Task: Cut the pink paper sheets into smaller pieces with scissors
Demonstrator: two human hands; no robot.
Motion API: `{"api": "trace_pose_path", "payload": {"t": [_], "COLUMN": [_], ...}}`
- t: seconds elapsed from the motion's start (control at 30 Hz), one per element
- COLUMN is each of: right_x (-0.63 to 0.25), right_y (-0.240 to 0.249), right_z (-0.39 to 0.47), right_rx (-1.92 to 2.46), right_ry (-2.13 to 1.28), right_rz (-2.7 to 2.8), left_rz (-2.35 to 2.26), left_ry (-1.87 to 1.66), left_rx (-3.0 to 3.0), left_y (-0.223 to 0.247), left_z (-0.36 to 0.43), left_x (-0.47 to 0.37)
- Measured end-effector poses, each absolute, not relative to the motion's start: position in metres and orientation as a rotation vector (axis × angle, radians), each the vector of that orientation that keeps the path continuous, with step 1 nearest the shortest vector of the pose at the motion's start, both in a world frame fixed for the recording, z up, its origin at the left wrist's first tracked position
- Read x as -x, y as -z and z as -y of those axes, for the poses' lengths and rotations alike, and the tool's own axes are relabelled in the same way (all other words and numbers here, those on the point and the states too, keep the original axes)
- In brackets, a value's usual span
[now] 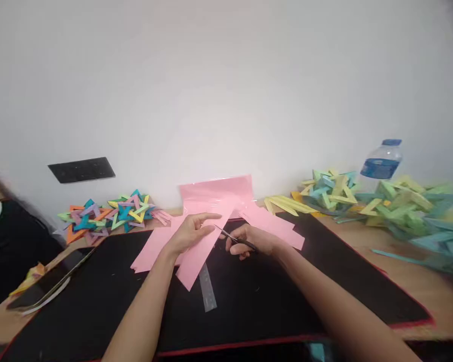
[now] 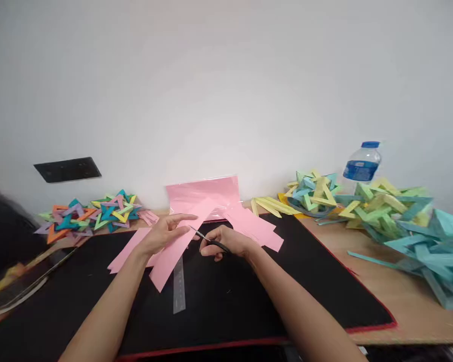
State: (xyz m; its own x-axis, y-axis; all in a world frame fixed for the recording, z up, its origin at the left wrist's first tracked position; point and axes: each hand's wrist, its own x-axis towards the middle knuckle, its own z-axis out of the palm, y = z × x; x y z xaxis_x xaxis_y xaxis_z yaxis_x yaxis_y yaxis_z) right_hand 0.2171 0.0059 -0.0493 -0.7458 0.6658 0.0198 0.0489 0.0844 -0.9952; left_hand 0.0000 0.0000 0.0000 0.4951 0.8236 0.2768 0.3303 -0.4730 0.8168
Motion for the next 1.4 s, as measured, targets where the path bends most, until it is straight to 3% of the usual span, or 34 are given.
{"api": "trace_pose_path", "payload": {"t": [1.4], "right_x": [-0.2155], "right_y": [0.0523], "right_z": [-0.007], "right_rx": [0.683], "right_ry": [-1.712], "right_rz": [1.91], "left_rz": [-0.924], "left_ry": [-0.793], "left_rx": [-2.052], "left_y": [-0.0001], "left_z": [0.0054], "left_x": [-0.0062]}}
